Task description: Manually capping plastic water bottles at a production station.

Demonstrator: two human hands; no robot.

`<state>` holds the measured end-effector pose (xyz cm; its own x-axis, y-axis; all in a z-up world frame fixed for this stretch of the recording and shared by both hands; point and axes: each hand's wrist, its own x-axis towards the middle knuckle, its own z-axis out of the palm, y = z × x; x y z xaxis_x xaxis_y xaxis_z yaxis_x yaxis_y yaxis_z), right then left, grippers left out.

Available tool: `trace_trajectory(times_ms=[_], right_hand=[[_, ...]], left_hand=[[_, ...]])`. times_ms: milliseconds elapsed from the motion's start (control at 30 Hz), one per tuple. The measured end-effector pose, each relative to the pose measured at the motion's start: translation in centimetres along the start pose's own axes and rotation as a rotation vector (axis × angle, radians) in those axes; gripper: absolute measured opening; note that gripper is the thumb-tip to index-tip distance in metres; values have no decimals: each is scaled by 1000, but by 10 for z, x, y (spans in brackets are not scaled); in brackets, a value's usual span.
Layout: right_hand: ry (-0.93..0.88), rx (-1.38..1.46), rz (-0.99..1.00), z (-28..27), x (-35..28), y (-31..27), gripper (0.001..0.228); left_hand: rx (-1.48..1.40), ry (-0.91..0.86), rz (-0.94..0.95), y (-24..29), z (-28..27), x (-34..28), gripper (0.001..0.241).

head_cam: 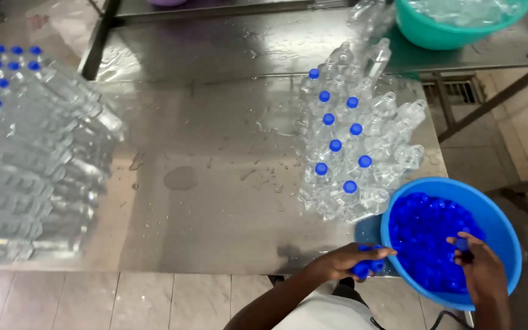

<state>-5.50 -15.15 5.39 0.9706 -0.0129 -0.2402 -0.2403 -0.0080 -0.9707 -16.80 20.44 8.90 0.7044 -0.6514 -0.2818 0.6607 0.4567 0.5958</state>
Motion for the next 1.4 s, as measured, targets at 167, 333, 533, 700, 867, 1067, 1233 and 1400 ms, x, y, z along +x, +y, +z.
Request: trace_trajectory(times_ms=[167,333,533,700,867,1067,1233,1400], right_hand=[[138,-264,56,107,-75,-134,37],[98,-558,34,208,-66,-241,43],[-376,-813,-400,310,76,-262,65],[-616,-808,-634,395,242,-231,45],[-659,-913,-404,419,310,-207,36],[-745,-1158,-191,433,295,-238,51],[-782,-991,-16,434,313,-228,38],[-746,-857,-98,428,317,-222,25]], left_hand=[[-241,186,63,-9,-51,-92,66],[-208,533,240,-17,-125,-171,58],[-322,987,594,-23,-176,-263,55],[-392,1036,880,-37,-173,-294,60],[-465,1062,913,-61,-155,-276,62],[-469,1186,698,-52,-132,-232,66],[-424,1084,617,-1,-118,-200,66],[-413,889,643,66,-94,-182,61]])
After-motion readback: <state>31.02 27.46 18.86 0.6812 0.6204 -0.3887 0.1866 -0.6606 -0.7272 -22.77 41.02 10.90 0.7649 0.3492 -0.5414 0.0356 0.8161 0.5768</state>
